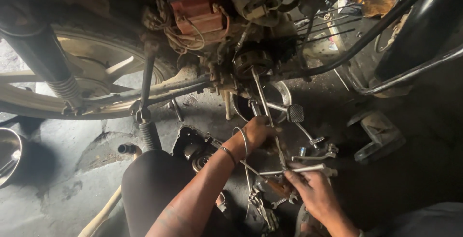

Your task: The person sits on the floor beside a motorcycle and works on the engine area, using a hammer to strike components and a spanner to loosen fasteners. They handle removed parts, place a metal bowl nearby, and continue working on the engine casing with hand tools.

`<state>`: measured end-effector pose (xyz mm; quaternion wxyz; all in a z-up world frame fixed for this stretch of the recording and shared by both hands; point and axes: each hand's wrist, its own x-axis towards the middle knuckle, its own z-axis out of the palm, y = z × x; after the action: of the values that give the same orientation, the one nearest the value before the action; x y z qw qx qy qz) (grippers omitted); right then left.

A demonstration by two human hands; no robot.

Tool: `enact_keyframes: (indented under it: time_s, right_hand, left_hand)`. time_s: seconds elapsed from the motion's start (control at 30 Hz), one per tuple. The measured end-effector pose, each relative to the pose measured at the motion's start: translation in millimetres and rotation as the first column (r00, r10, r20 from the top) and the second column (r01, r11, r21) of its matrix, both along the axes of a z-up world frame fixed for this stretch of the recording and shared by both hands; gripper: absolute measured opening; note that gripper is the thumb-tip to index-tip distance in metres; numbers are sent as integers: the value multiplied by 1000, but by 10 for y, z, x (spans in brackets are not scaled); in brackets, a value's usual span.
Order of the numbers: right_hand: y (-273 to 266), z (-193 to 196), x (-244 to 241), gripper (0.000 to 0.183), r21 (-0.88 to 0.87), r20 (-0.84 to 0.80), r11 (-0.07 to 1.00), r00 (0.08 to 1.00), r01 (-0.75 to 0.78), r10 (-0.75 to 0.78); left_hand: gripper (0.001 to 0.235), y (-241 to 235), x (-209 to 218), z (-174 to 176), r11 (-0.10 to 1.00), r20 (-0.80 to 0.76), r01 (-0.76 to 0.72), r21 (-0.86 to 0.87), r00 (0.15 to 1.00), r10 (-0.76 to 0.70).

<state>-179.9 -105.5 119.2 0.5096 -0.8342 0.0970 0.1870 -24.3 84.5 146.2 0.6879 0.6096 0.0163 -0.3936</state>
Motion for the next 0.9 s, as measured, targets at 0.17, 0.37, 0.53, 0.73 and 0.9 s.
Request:
enact_keyframes:
  time_s: [0.17, 0.37, 0.53, 0.73, 0.9]
  right_hand:
    - [235, -546, -163, 35, 115, 661, 993, 748, -24, -58]
    - [443, -395, -106, 41, -323, 25, 923, 976, 211, -215]
    - [405, -452, -108, 23, 393, -51, 865, 947, 311, -317]
    - [468, -274, -138, 35, 141, 300, 957, 910, 255, -287]
    - [418, -292, -100, 45, 80, 510, 977, 834, 199, -212]
  left_hand:
    - [29, -6, -11, -1, 980, 87, -10, 198, 996, -8]
    - [27, -26, -25, -91, 944, 153, 5, 331, 986, -59]
    - [27, -16, -30, -112, 950, 143, -22, 311, 989, -24]
    - [27, 23, -50, 5, 990, 151, -48, 130, 988, 28]
    - [28, -13, -67, -36, 993, 164, -101, 59, 982, 90]
